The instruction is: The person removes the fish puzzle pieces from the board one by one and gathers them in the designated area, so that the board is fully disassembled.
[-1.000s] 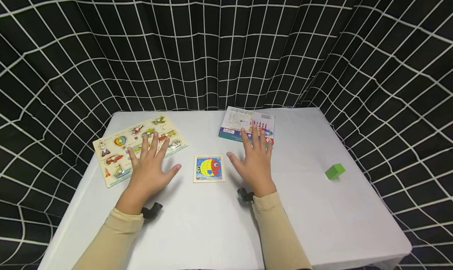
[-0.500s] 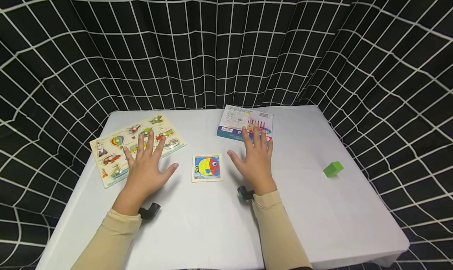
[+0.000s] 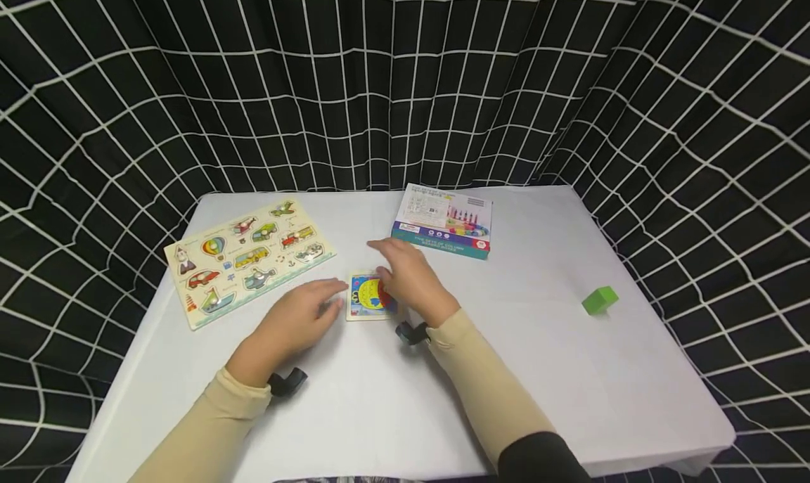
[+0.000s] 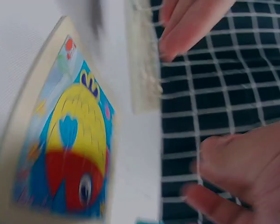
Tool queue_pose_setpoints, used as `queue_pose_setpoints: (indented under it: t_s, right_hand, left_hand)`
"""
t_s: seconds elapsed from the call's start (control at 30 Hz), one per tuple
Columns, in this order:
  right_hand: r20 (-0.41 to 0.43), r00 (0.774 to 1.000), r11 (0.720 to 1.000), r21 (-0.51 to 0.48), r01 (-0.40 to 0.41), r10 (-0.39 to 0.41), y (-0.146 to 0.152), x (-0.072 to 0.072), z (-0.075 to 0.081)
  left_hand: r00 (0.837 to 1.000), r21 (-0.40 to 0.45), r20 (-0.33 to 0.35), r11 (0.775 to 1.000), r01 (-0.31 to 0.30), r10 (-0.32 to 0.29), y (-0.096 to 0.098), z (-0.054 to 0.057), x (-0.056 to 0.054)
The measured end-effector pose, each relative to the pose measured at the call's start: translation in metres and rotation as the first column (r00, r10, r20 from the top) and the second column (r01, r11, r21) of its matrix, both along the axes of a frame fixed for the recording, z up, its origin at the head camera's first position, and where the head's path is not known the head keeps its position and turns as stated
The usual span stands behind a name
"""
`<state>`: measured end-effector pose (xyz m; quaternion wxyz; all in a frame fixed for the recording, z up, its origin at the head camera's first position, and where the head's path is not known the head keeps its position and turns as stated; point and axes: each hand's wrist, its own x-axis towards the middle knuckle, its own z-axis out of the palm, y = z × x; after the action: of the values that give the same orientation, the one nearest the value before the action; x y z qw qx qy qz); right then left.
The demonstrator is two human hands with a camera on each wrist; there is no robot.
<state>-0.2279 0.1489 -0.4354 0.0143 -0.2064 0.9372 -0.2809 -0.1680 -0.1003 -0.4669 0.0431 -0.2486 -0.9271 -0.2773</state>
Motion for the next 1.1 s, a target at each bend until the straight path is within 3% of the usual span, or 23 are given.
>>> queue_pose_setpoints:
  t_s: [0.1,0.17,0.3,0.63,0.83,1.1]
  right_hand:
    - [0.174,0.979,0.989,0.091,-0.119,0.102,-0.023,-0.016,-0.008]
    - [0.252,0.959,0.975,0.142,-0.169,0.129,-0.034,-0.025,-0.015]
    - [0.288,0.947,0.943,0.249,-0.219,0.144,-0.047,-0.034,-0.024]
    - [0.271,0.953,0.906,0.356,-0.229,0.134,-0.056,-0.031,-0.015]
    - [0.266,0.956,0.921,0.328,-0.21,0.123,-0.057,-0.032,-0.012]
    - [0.358,0.924,0.94,0.251,-0.232,0.133,-0.056,-0.049,-0.012]
  left_hand:
    - [0.993,-0.076,0.113,0.997,0.02,-0.012,0.013,-0.016,0.001]
    - [0.988,-0.121,0.154,0.992,0.035,-0.016,0.018,-0.026,0.002]
    - [0.977,-0.15,0.211,0.987,0.056,-0.023,0.022,-0.036,0.005]
    - [0.976,-0.176,0.218,0.982,0.061,-0.021,0.026,-0.032,0.012]
    - [0.982,-0.192,0.187,0.979,0.068,-0.031,0.026,-0.027,0.012]
    - [0.981,-0.195,0.194,0.979,0.059,-0.02,0.024,-0.022,0.01]
